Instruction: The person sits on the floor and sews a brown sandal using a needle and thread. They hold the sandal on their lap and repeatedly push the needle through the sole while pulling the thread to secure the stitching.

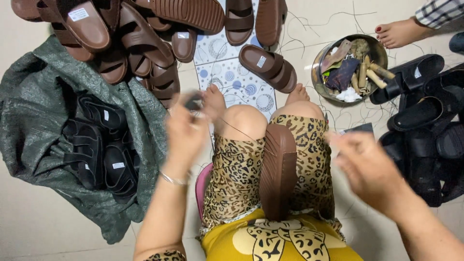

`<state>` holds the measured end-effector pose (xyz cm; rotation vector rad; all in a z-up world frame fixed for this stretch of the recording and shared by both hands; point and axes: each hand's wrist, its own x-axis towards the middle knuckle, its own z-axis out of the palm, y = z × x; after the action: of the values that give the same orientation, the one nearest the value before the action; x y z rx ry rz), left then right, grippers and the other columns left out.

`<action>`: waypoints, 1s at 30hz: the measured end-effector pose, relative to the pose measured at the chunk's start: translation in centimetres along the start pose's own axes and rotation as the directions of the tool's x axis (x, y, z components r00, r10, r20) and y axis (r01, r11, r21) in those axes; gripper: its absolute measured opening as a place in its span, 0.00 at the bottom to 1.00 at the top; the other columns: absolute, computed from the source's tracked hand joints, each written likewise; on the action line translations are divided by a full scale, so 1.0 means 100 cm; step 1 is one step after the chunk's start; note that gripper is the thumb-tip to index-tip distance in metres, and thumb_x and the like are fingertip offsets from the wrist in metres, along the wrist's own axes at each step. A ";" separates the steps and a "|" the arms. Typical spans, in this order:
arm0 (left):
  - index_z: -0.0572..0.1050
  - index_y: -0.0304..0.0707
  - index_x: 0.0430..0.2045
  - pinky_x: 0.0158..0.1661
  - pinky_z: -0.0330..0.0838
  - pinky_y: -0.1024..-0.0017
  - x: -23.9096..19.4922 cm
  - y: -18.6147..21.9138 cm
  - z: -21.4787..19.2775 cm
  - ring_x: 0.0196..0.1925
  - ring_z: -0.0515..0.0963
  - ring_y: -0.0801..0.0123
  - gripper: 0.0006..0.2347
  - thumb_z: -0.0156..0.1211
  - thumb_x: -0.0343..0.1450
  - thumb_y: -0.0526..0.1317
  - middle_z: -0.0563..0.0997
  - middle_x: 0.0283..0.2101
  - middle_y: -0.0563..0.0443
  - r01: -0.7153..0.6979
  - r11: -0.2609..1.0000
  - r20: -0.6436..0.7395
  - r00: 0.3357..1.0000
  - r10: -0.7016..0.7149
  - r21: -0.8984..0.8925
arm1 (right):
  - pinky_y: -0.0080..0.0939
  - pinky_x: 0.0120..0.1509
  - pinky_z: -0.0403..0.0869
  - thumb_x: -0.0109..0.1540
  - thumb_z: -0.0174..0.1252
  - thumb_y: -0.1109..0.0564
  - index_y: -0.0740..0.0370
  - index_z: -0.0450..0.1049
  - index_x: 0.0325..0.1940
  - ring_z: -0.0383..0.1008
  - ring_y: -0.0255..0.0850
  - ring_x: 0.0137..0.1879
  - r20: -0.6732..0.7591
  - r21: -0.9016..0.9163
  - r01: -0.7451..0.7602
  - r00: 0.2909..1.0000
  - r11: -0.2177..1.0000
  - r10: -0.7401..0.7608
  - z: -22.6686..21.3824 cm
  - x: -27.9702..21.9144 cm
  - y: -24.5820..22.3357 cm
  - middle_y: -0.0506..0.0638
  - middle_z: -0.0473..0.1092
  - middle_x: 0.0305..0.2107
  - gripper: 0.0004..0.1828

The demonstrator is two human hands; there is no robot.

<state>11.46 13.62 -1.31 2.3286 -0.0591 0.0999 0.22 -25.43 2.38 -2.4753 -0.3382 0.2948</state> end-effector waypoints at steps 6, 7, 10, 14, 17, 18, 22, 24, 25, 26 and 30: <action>0.48 0.25 0.69 0.48 0.78 0.62 -0.030 0.092 0.022 0.30 0.86 0.63 0.41 0.67 0.66 0.44 0.43 0.77 0.30 0.072 0.963 0.827 0.531 0.183 -0.259 | 0.43 0.35 0.73 0.65 0.49 0.40 0.26 0.68 0.69 0.76 0.34 0.44 0.339 -0.167 -0.024 0.937 0.986 0.080 0.005 0.012 -0.037 0.36 0.71 0.36 0.26; 0.51 0.20 0.67 0.58 0.68 0.55 -0.037 0.084 0.029 0.53 0.69 0.50 0.39 0.68 0.66 0.44 0.46 0.76 0.29 -0.056 0.955 0.762 0.590 0.268 -0.292 | 0.43 0.35 0.74 0.64 0.51 0.42 0.25 0.68 0.68 0.76 0.35 0.42 0.320 -0.166 0.012 0.946 0.986 0.043 0.005 0.013 -0.037 0.37 0.71 0.36 0.26; 0.51 0.17 0.66 0.69 0.57 0.52 -0.041 0.078 0.036 0.77 0.50 0.41 0.40 0.69 0.67 0.44 0.50 0.74 0.26 -0.163 0.934 0.697 0.627 0.348 -0.319 | 0.45 0.32 0.74 0.64 0.55 0.44 0.25 0.68 0.68 0.77 0.37 0.39 0.286 -0.189 0.058 0.958 0.980 -0.002 0.005 0.015 -0.039 0.38 0.70 0.36 0.27; 0.48 0.25 0.70 0.71 0.54 0.57 -0.046 0.073 0.040 0.78 0.51 0.46 0.41 0.68 0.68 0.47 0.52 0.74 0.26 -0.149 0.936 0.685 0.645 0.337 -0.320 | 0.48 0.28 0.74 0.62 0.55 0.46 0.26 0.68 0.69 0.76 0.39 0.35 0.287 -0.253 0.069 0.958 0.965 0.007 0.004 0.016 -0.044 0.40 0.67 0.31 0.29; 0.52 0.27 0.69 0.65 0.65 0.56 -0.050 0.074 0.046 0.77 0.56 0.48 0.41 0.70 0.66 0.47 0.56 0.74 0.29 -0.198 0.940 0.637 0.694 0.335 -0.279 | 0.52 0.20 0.71 0.60 0.56 0.45 0.26 0.67 0.67 0.75 0.48 0.22 0.238 -0.459 0.147 0.970 0.876 -0.038 0.000 0.013 -0.057 0.46 0.65 0.26 0.30; 0.52 0.27 0.69 0.65 0.65 0.56 -0.051 0.072 0.049 0.77 0.56 0.48 0.41 0.70 0.66 0.47 0.56 0.74 0.29 -0.193 0.941 0.639 0.694 0.332 -0.279 | 0.52 0.20 0.71 0.60 0.56 0.45 0.26 0.67 0.67 0.75 0.48 0.22 0.243 -0.457 0.147 0.969 0.877 -0.036 -0.002 0.017 -0.059 0.46 0.65 0.26 0.30; 0.65 0.19 0.54 0.60 0.73 0.57 -0.056 0.065 0.060 0.75 0.60 0.52 0.32 0.66 0.66 0.52 0.63 0.71 0.32 -0.342 0.907 0.525 0.740 0.421 -0.244 | 0.54 0.20 0.70 0.61 0.54 0.48 0.38 0.69 0.61 0.76 0.51 0.23 0.283 -0.447 0.234 0.952 0.864 -0.112 -0.002 0.035 -0.064 0.48 0.69 0.28 0.22; 0.72 0.16 0.42 0.58 0.75 0.58 -0.055 0.067 0.061 0.75 0.60 0.54 0.28 0.63 0.67 0.54 0.65 0.70 0.34 -0.370 0.897 0.500 0.745 0.443 -0.243 | 0.59 0.25 0.72 0.63 0.52 0.47 0.43 0.68 0.57 0.77 0.55 0.26 0.332 -0.382 0.213 0.940 0.899 -0.082 0.006 0.048 -0.065 0.49 0.69 0.29 0.18; 0.71 0.21 0.51 0.53 0.78 0.58 -0.051 0.070 0.058 0.65 0.71 0.50 0.31 0.65 0.65 0.54 0.67 0.68 0.31 -0.338 0.912 0.490 0.769 0.410 -0.232 | 0.51 0.26 0.74 0.66 0.47 0.44 0.43 0.68 0.52 0.77 0.47 0.24 0.284 -0.395 0.220 0.953 0.892 -0.109 0.011 0.055 -0.066 0.44 0.68 0.26 0.12; 0.69 0.25 0.60 0.48 0.80 0.59 -0.048 0.073 0.055 0.55 0.81 0.46 0.36 0.67 0.62 0.55 0.70 0.66 0.28 -0.306 0.926 0.480 0.792 0.377 -0.223 | 0.42 0.27 0.76 0.70 0.42 0.42 0.43 0.68 0.47 0.76 0.39 0.22 0.236 -0.409 0.225 0.962 0.884 -0.136 0.017 0.062 -0.067 0.40 0.67 0.23 0.11; 0.68 0.26 0.61 0.48 0.81 0.55 -0.059 0.069 0.056 0.51 0.82 0.43 0.36 0.66 0.63 0.56 0.67 0.67 0.29 -0.252 0.939 0.492 0.803 0.338 -0.234 | 0.44 0.35 0.81 0.67 0.50 0.42 0.45 0.70 0.56 0.84 0.42 0.34 0.214 -0.195 0.113 0.974 0.974 -0.070 0.013 0.059 -0.053 0.41 0.77 0.31 0.15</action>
<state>5.35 4.92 -0.68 2.1044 -0.6871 -0.3829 4.48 -18.74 3.79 -2.6271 -0.5961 0.5020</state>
